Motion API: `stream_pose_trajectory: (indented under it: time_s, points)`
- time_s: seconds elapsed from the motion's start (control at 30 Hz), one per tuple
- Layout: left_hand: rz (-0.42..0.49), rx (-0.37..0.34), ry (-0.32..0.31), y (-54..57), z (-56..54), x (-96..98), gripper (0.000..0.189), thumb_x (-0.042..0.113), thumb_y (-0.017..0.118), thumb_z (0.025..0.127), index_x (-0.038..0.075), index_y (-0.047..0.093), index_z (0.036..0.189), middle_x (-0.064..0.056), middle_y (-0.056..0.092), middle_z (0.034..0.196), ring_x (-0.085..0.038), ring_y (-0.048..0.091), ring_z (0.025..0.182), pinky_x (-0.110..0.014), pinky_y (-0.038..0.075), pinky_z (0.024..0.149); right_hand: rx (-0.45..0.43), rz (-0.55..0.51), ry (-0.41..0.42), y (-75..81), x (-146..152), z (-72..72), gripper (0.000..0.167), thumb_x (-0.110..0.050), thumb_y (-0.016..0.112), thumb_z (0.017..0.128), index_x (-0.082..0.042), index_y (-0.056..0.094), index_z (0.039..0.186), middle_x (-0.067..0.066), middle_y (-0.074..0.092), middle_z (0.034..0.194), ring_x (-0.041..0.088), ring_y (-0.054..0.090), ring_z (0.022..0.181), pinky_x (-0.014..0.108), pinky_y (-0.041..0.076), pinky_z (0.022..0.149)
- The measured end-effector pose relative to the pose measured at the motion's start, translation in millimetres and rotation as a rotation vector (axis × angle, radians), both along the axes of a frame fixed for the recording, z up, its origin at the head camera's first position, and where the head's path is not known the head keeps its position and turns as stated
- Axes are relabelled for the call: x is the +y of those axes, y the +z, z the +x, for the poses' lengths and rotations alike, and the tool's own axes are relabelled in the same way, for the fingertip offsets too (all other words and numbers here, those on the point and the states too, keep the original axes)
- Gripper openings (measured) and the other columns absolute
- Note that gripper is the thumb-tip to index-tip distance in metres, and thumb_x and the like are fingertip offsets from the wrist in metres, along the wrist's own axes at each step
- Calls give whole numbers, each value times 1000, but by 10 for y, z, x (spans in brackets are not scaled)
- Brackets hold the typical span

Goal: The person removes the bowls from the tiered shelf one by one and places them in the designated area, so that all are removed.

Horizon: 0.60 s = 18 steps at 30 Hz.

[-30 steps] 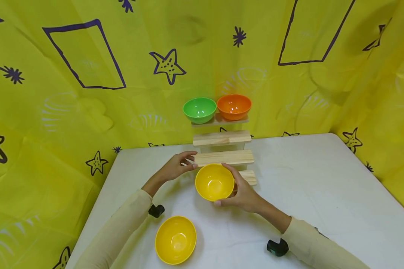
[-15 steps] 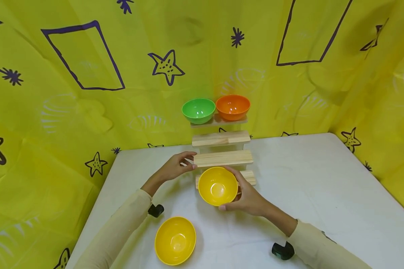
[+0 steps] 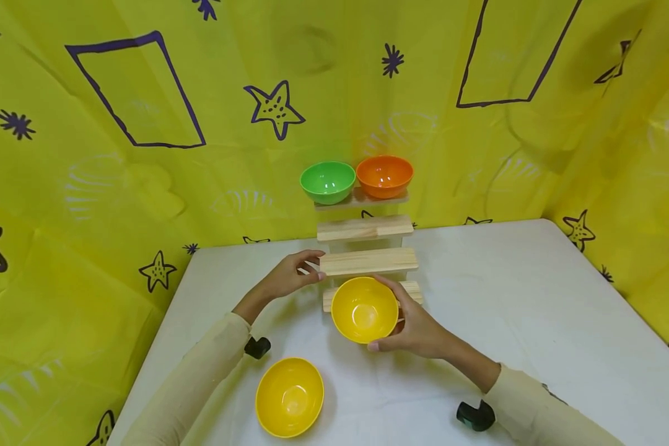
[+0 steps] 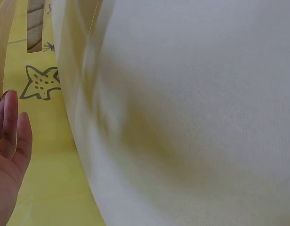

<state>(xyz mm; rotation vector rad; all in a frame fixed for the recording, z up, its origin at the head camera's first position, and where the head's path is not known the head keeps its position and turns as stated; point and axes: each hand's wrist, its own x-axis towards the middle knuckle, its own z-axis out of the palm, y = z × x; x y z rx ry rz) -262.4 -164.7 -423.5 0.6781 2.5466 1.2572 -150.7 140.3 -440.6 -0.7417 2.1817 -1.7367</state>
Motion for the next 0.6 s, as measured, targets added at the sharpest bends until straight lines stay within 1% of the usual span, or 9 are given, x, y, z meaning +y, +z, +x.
stream_pose_trajectory:
  time_s: [0.13,0.3,0.43,0.6]
  points:
    - [-1,2,1,19,-18,2,56,22,71,94,6,52,144,-15,62,128,-27,64,109,-38,56,92,-2,-11,5,19,16,-8,111,-20,90,75,-25,17,159,20,45,142,31,65,103,35,61,79]
    - [-2,0,15,29,-30,14,56,22,73,93,8,53,143,-15,62,127,-28,64,109,-37,56,89,6,-6,6,35,32,-10,112,-19,91,74,-23,17,159,21,44,143,31,65,103,35,61,78]
    - [-7,-1,22,33,-10,20,56,24,72,94,8,53,144,-14,62,127,-27,64,110,-35,55,87,10,2,7,45,47,4,111,-20,91,74,-21,18,158,22,44,142,31,65,102,35,61,78]
    - [-17,-4,24,24,19,25,57,24,72,94,7,52,144,-15,62,127,-28,64,110,-37,55,88,2,-25,16,31,66,10,110,-15,91,74,-21,19,157,22,44,142,30,66,102,36,61,78]
